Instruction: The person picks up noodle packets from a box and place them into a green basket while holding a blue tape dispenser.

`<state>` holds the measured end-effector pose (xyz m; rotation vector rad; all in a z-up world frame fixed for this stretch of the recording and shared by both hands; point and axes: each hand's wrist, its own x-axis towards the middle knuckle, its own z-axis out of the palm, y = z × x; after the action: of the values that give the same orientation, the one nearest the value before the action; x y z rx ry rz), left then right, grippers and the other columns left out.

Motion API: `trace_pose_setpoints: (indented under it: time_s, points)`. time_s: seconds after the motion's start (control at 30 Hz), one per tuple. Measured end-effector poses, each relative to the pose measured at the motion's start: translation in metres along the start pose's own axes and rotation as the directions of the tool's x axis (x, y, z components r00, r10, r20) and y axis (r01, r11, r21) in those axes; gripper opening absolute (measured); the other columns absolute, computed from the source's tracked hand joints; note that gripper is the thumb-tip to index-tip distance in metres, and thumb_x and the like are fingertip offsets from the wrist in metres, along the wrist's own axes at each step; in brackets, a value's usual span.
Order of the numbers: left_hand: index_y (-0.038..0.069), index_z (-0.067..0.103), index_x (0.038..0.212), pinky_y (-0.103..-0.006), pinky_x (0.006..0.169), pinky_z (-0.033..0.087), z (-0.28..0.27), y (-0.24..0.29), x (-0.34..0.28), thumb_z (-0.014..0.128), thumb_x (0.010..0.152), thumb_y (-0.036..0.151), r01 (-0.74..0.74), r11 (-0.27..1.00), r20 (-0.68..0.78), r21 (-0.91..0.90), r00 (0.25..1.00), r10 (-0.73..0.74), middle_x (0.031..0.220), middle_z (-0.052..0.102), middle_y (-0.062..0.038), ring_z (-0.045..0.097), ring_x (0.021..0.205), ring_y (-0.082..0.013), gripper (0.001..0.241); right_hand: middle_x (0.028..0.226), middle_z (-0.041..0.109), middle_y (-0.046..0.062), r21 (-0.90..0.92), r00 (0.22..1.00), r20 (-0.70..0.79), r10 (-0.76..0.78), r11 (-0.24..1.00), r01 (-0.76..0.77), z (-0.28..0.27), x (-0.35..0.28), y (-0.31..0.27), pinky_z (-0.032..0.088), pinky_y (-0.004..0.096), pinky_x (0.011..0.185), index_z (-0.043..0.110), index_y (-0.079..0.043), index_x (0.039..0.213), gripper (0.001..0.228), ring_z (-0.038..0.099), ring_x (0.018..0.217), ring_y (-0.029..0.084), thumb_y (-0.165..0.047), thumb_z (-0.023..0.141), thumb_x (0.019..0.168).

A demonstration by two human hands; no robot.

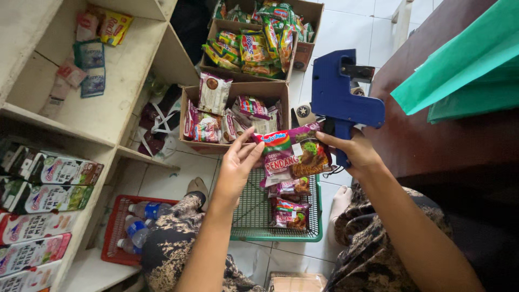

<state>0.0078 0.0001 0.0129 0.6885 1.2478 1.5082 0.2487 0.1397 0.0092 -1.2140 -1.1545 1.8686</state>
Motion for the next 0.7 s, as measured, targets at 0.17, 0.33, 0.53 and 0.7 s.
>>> trace_pose_setpoints:
  time_s: [0.17, 0.33, 0.53, 0.7]
  points:
    - [-0.001, 0.071, 0.124, -0.0255, 0.091, 0.051, -0.003, -0.013, 0.002, 0.074, 0.094, 0.026, 0.068, 0.995, -0.020, -0.067, 0.997, -0.069, 0.111, 0.077, -0.008, 0.069, 0.099, -0.0100, 0.040, 0.101, 0.072, 0.005, 0.015, 0.999, 0.014, -0.045, 0.999, 0.044, 0.000, -0.001, 0.003, 0.059, 0.031, 0.085, 0.067, -0.003, 0.112, 0.038, 0.071, 0.092, 0.017, -0.011, 0.084, 0.079]
    - [-0.001, 0.073, 0.116, -0.0239, 0.091, 0.052, -0.004, -0.016, 0.003, 0.073, 0.094, 0.023, 0.020, 0.996, -0.068, -0.092, 0.997, -0.026, 0.106, 0.077, -0.005, 0.069, 0.097, -0.0084, 0.031, 0.106, 0.072, 0.005, 0.023, 1.000, 0.004, -0.020, 1.000, 0.020, -0.002, -0.001, 0.006, 0.058, 0.031, 0.089, 0.065, -0.002, 0.117, 0.039, 0.071, 0.096, 0.016, -0.014, 0.081, 0.083]
    - [0.000, 0.073, 0.116, -0.0230, 0.089, 0.051, -0.008, -0.024, 0.008, 0.072, 0.096, 0.020, -0.010, 0.991, -0.119, -0.136, 0.993, -0.006, 0.105, 0.076, -0.004, 0.068, 0.095, -0.0075, 0.028, 0.108, 0.072, 0.006, 0.060, 0.999, -0.037, -0.039, 0.997, 0.041, 0.000, 0.000, 0.004, 0.059, 0.031, 0.091, 0.065, -0.002, 0.117, 0.040, 0.070, 0.098, 0.016, -0.016, 0.082, 0.083]
    - [-0.001, 0.075, 0.116, -0.0220, 0.083, 0.053, -0.006, -0.016, 0.007, 0.071, 0.097, 0.021, -0.057, 0.997, -0.183, -0.054, 0.982, 0.046, 0.102, 0.077, -0.002, 0.069, 0.090, -0.0056, 0.029, 0.109, 0.073, 0.006, -0.012, 0.996, -0.067, -0.061, 0.998, 0.060, 0.004, -0.004, 0.001, 0.059, 0.031, 0.090, 0.066, -0.003, 0.117, 0.040, 0.071, 0.098, 0.016, -0.013, 0.081, 0.082]
